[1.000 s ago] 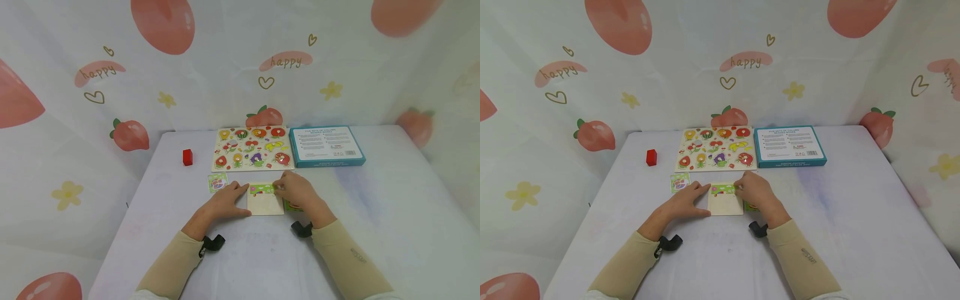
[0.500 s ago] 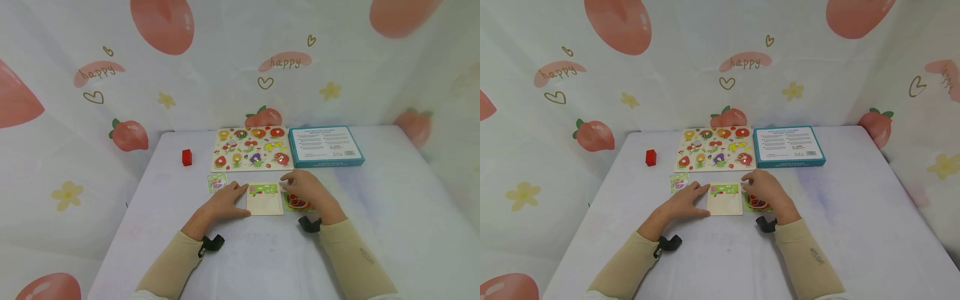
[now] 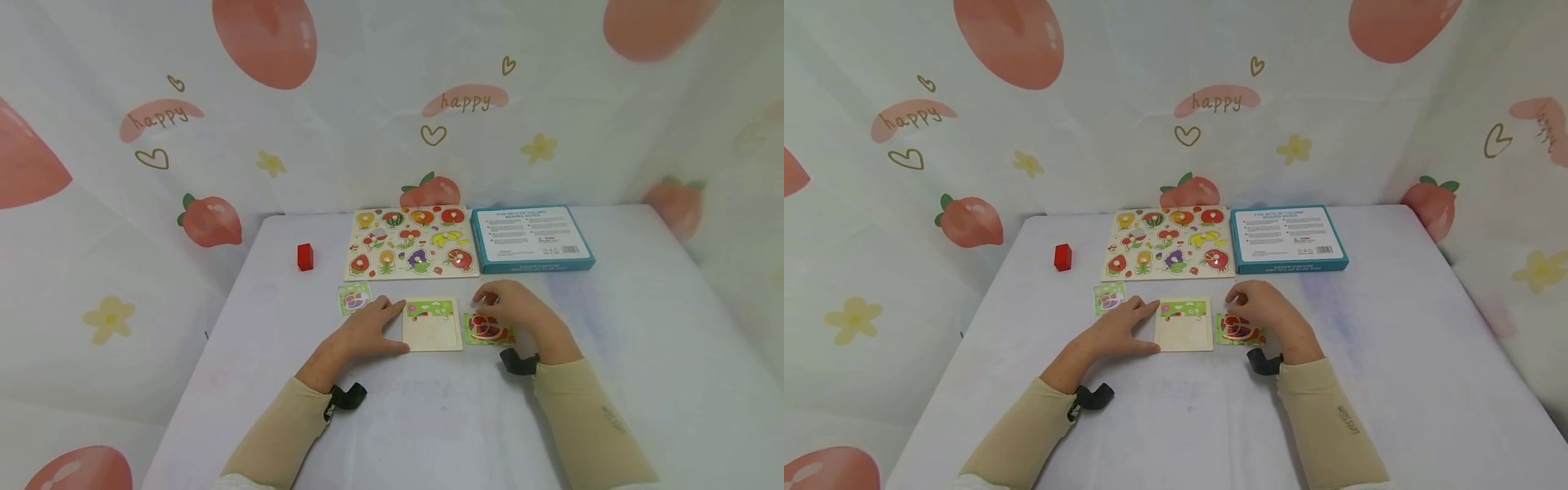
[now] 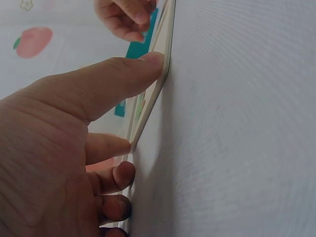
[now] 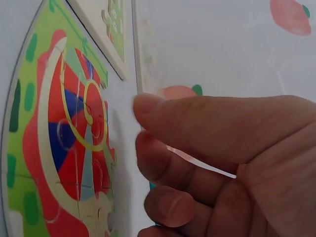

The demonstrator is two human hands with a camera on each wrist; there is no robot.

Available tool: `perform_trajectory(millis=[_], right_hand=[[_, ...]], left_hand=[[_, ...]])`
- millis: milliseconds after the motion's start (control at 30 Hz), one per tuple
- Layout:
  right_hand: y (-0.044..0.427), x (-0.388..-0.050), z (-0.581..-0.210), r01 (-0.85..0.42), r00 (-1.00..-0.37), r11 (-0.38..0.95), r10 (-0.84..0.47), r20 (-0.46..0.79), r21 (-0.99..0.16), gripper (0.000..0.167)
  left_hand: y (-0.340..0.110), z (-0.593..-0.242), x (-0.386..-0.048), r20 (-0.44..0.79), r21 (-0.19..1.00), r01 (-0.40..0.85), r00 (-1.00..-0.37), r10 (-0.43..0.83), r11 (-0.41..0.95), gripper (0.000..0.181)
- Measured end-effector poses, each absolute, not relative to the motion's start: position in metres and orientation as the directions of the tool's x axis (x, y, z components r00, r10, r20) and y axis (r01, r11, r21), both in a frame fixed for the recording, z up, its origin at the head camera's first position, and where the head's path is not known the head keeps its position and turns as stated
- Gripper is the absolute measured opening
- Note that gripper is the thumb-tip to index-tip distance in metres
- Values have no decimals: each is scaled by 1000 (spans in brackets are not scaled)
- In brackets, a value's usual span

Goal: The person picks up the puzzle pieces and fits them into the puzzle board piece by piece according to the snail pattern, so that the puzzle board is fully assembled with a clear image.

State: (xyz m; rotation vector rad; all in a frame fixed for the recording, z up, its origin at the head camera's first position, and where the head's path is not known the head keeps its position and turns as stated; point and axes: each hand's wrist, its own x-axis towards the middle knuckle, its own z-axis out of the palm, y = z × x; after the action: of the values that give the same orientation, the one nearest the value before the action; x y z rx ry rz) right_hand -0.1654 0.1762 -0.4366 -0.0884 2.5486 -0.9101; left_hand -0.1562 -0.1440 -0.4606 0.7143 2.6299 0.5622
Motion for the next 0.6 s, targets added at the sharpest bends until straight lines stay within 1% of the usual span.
perform_trajectory(millis=[133, 233, 333, 600], right_hand=[[176, -164, -437, 92, -883, 775, -227, -411, -625, 25], [174, -162, -438, 89, -868, 774, -248, -431, -626, 28], [173, -161, -439, 84, -866, 779, -252, -432, -621, 31], [166, -160, -439, 43, -876, 806, -254, -411, -590, 23]], left_hand=[[-144, -461, -156, -231, 460, 398, -810, 539, 794, 92], [-144, -460, -156, -228, 464, 398, -810, 541, 791, 92], [-144, -461, -156, -227, 467, 398, -809, 542, 789, 92], [-144, -461, -156, -227, 466, 394, -812, 538, 792, 92]])
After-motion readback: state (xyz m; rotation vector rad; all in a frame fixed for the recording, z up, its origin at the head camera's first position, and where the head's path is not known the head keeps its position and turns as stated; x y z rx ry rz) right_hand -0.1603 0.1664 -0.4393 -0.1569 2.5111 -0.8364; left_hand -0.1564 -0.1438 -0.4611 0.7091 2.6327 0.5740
